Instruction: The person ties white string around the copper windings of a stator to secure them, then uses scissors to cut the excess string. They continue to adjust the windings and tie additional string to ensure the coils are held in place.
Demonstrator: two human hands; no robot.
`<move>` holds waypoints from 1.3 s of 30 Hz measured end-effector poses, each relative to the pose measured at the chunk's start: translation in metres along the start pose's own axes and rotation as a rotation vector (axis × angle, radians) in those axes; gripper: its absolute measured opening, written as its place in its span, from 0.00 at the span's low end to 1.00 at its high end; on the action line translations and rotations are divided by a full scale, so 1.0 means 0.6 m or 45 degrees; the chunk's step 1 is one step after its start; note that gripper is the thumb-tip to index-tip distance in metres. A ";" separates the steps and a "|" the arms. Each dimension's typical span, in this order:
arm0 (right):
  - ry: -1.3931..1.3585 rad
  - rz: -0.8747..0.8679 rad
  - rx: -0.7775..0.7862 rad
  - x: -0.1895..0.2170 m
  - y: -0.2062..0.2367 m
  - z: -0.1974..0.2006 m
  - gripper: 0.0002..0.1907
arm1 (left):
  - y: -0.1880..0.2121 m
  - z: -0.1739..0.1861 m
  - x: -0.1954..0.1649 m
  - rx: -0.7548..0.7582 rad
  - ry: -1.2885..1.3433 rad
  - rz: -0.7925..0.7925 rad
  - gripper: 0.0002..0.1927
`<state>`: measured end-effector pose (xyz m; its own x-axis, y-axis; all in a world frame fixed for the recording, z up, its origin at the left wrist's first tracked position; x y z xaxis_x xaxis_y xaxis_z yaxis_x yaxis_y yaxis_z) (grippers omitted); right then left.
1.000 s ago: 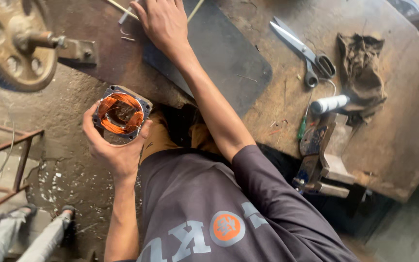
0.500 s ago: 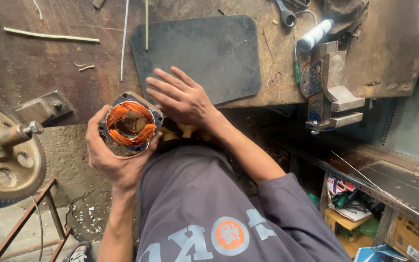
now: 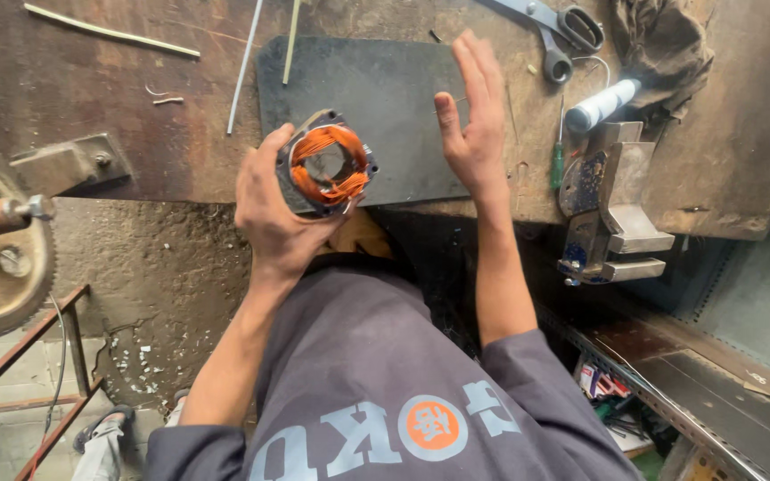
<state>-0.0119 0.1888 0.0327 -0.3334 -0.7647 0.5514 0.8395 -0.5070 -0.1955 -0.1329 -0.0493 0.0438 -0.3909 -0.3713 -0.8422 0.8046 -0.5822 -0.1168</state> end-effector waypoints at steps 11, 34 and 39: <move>-0.347 0.282 0.547 0.016 0.004 0.000 0.60 | -0.076 -0.132 -0.046 0.108 0.067 -0.112 0.52; -0.099 0.380 -0.065 0.067 0.088 -0.019 0.13 | -0.042 -0.103 -0.041 0.349 -0.515 -0.886 0.09; -0.169 0.293 -0.147 0.074 0.091 -0.025 0.12 | -0.030 -0.118 -0.034 0.275 -0.373 -0.753 0.07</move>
<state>0.0128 0.1209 0.0341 -0.0746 -0.8101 0.5815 0.8297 -0.3739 -0.4145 -0.1076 0.0199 0.0257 -0.8652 -0.1096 -0.4893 0.3243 -0.8666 -0.3793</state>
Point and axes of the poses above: each hand's wrist, its own y-axis away from the middle knuckle, its own z-axis out of the back of the hand, x = y × z, the point moved 5 cm from there along -y, towards the middle knuckle, and after that the axes turned 6 degrees about z, right-handed, at the moved point
